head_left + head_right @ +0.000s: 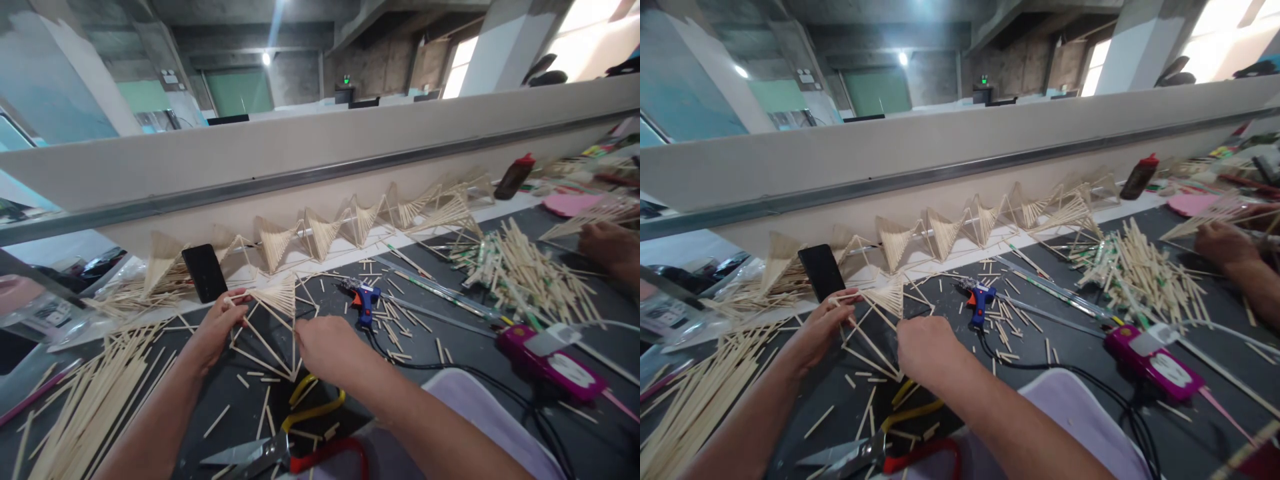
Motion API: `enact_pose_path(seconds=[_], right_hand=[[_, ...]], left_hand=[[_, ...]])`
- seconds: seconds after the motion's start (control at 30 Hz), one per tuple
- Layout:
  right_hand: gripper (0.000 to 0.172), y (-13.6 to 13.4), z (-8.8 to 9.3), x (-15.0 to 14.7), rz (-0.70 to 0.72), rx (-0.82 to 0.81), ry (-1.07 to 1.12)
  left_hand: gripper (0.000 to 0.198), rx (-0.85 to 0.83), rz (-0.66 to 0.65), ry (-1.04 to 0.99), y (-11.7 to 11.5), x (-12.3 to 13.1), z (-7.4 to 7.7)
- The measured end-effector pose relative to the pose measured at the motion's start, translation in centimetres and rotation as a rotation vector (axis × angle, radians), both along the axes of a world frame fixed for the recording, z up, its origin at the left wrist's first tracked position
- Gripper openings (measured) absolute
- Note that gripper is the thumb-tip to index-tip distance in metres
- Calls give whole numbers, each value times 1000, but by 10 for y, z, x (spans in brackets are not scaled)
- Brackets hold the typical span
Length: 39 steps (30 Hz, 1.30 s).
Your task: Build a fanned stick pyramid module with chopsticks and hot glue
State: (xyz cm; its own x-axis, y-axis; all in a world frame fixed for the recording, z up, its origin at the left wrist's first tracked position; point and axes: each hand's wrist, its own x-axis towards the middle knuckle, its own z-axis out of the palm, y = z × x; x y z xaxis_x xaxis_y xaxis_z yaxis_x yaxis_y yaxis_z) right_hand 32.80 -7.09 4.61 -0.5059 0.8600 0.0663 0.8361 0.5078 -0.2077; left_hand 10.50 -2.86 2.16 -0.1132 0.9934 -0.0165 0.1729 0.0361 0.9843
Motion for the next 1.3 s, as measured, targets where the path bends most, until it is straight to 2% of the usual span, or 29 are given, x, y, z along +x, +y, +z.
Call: enact_pose_path(seconds=[0.13, 0.27, 0.5, 0.67, 0.8, 0.93, 1.13, 1.3], right_hand=[[26, 6, -11, -4, -45, 13, 10], [27, 9, -20, -6, -75, 43, 20], [29, 12, -25, -8, -133, 43, 48], [28, 14, -28, -9, -162, 23, 77], [25, 14, -28, -8, -154, 13, 74], [22, 14, -24, -6, -135, -11, 53], [24, 15, -21, -4, -120, -17, 34], [29, 16, -21, -2, -131, 8, 51]], left_hand=[[55, -25, -17, 3, 0, 0, 0], [50, -19, -54, 44, -1, 0, 3], [48, 0, -81, 99, 0, -1, 4], [58, -19, -70, 100, 0, -1, 3], [66, -39, -63, 112, 0, 0, 6], [61, -35, -71, 116, 0, -2, 6], [51, -33, -101, 128, 0, -3, 6], [58, -42, -93, 84, -1, -2, 7]])
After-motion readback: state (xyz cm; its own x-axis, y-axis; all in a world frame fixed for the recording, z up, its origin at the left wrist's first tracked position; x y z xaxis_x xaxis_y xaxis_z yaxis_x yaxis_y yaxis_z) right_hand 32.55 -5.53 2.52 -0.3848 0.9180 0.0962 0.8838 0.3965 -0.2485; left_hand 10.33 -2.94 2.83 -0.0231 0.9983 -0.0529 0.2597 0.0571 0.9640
